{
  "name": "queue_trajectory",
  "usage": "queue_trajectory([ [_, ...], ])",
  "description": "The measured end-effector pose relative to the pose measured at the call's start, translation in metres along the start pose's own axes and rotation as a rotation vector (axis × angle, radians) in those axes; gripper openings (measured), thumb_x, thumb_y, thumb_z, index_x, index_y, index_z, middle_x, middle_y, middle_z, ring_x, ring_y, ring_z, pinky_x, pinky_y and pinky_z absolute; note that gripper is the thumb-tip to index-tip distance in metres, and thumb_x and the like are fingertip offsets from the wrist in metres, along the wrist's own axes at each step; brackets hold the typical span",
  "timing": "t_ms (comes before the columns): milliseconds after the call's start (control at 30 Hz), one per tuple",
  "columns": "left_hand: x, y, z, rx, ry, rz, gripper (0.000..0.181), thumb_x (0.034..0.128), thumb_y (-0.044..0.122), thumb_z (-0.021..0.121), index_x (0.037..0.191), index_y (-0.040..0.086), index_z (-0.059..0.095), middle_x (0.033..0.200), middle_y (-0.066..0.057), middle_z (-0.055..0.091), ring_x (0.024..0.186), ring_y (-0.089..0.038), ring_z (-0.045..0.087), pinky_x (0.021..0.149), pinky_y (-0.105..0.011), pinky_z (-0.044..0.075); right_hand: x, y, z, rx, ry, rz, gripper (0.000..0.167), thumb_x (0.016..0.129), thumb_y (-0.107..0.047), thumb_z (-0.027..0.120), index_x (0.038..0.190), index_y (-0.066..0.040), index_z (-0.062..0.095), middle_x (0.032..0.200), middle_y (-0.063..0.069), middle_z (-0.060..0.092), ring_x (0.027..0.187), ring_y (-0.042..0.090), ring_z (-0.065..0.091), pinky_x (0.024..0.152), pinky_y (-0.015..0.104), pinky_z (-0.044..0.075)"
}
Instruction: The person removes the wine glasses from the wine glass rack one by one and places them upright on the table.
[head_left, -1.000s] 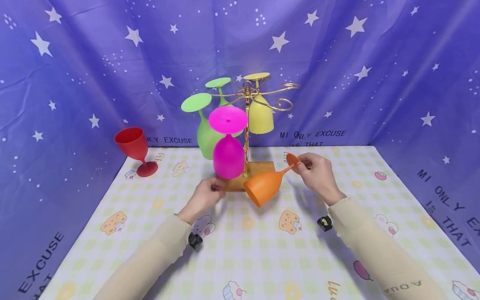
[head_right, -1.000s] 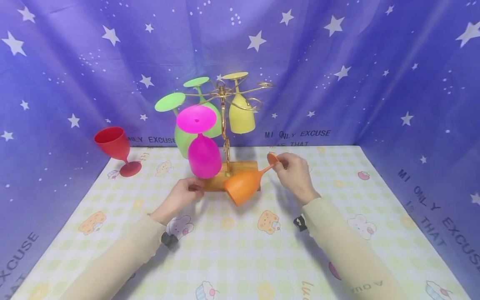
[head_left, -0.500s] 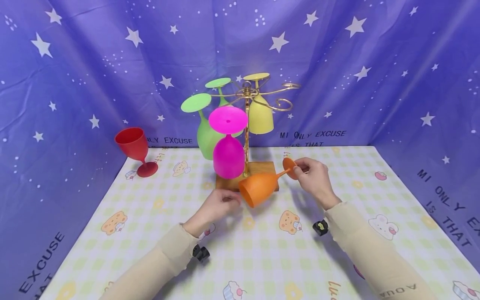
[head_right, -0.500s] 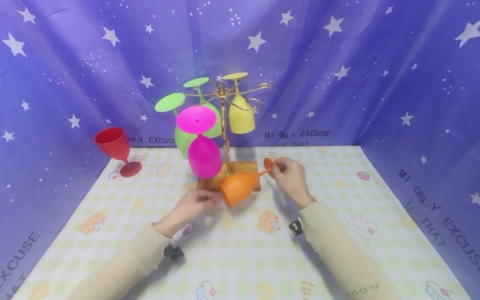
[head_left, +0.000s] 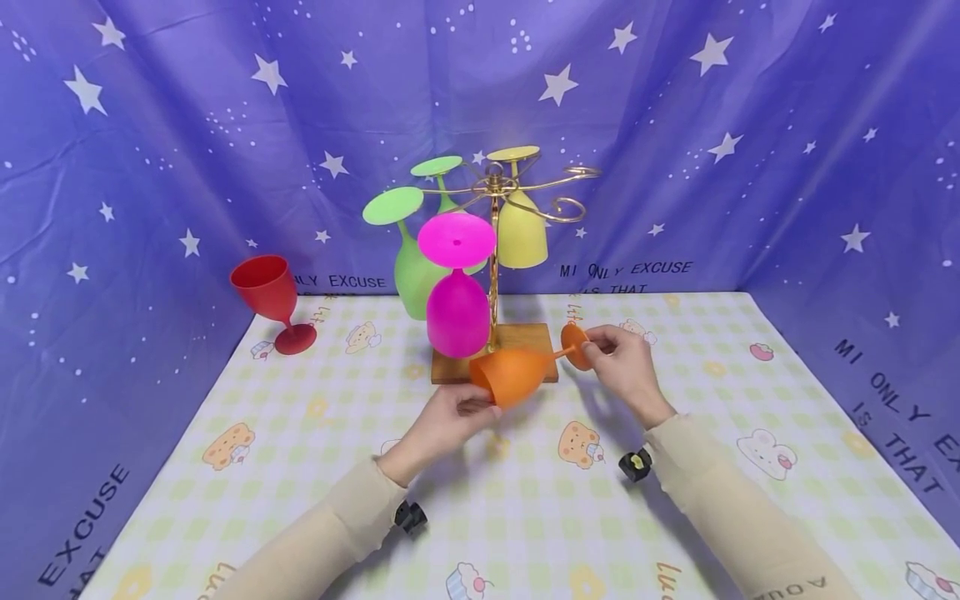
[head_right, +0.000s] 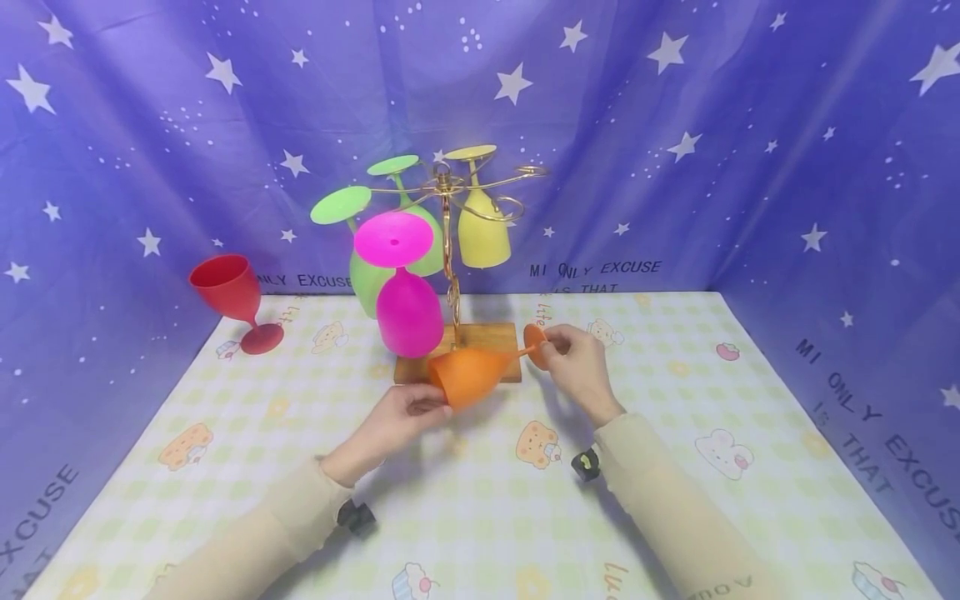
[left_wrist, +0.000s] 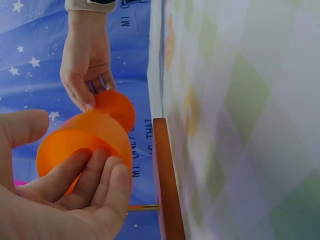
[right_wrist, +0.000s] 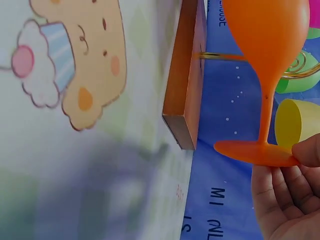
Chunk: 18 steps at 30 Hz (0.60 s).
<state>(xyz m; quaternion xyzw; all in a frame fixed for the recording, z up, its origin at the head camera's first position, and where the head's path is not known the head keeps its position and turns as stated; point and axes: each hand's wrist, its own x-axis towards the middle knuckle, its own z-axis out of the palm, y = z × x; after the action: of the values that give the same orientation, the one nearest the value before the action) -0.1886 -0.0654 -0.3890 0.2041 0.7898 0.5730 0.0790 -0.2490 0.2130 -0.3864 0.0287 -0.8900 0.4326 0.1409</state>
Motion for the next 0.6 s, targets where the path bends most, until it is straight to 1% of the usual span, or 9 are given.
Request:
queue_trajectory([
  [67,-0.003,0.01,0.001,-0.003,0.012,-0.001,0.025,0.0875,0.006,0.066,0.105,-0.011,0.065,0.104,-0.023,0.066,0.095,-0.035,0.065,0.082,-0.033,0.054,-0.001,0.0,0.002,0.005,-0.007,-0.003,0.018,0.088,-0.006,0.06,0.103,0.0,0.069,0.088,0.011,0.067,0.08,0.022,0.058,0.07,0.028,0.048],
  [167,-0.003,0.009,0.003,-0.003,0.051,-0.009,0.022,0.0865,0.007,0.067,0.101,-0.01,0.065,0.1,-0.02,0.066,0.093,-0.032,0.066,0.081,-0.031,0.054,-0.003,-0.001,0.005,0.011,-0.011,0.0,0.017,0.088,-0.006,0.06,0.102,0.0,0.068,0.087,0.011,0.067,0.08,0.021,0.058,0.069,0.027,0.049],
  [267,0.002,-0.006,0.005,-0.027,0.105,0.012,0.019,0.0852,0.009,0.069,0.098,-0.005,0.066,0.097,-0.014,0.067,0.09,-0.025,0.066,0.081,-0.029,0.054,-0.006,-0.003,0.009,0.018,-0.019,0.006,0.017,0.088,-0.007,0.06,0.102,0.0,0.068,0.086,0.01,0.066,0.079,0.021,0.057,0.066,0.025,0.049],
  [300,0.004,-0.011,0.006,-0.032,0.121,0.028,0.018,0.0848,0.01,0.069,0.096,-0.004,0.066,0.096,-0.012,0.067,0.088,-0.023,0.066,0.081,-0.028,0.054,-0.007,-0.003,0.01,0.021,-0.023,0.01,0.017,0.088,-0.007,0.06,0.101,0.0,0.068,0.086,0.01,0.066,0.078,0.021,0.057,0.064,0.024,0.048],
  [400,0.004,-0.012,0.006,-0.057,0.155,0.065,0.013,0.0837,0.007,0.069,0.092,-0.003,0.065,0.09,-0.011,0.066,0.083,-0.019,0.065,0.078,-0.029,0.055,-0.009,-0.005,0.013,0.035,-0.036,0.027,0.017,0.089,-0.008,0.06,0.102,0.0,0.068,0.086,0.01,0.066,0.077,0.021,0.057,0.063,0.024,0.049],
  [467,0.003,-0.012,0.006,-0.067,0.175,0.073,0.01,0.0831,0.006,0.068,0.088,-0.002,0.065,0.086,-0.009,0.065,0.079,-0.017,0.064,0.075,-0.029,0.055,-0.01,-0.004,0.015,0.045,-0.046,0.037,0.018,0.089,-0.008,0.06,0.102,-0.001,0.068,0.086,0.01,0.066,0.077,0.021,0.058,0.062,0.024,0.05],
  [533,0.002,-0.011,0.005,-0.075,0.19,0.067,0.007,0.0829,0.005,0.068,0.085,-0.001,0.064,0.082,-0.007,0.064,0.076,-0.015,0.062,0.072,-0.028,0.055,-0.011,-0.003,0.017,0.06,-0.056,0.05,0.018,0.089,-0.009,0.06,0.103,-0.002,0.068,0.086,0.009,0.066,0.076,0.021,0.058,0.062,0.024,0.051],
  [600,0.001,-0.01,0.004,-0.081,0.2,0.054,0.007,0.0832,0.005,0.068,0.081,0.0,0.063,0.078,-0.006,0.062,0.071,-0.014,0.059,0.067,-0.026,0.052,-0.013,-0.002,0.018,0.064,-0.062,0.054,0.018,0.089,-0.01,0.059,0.103,-0.002,0.068,0.087,0.009,0.066,0.076,0.021,0.058,0.064,0.024,0.05],
])
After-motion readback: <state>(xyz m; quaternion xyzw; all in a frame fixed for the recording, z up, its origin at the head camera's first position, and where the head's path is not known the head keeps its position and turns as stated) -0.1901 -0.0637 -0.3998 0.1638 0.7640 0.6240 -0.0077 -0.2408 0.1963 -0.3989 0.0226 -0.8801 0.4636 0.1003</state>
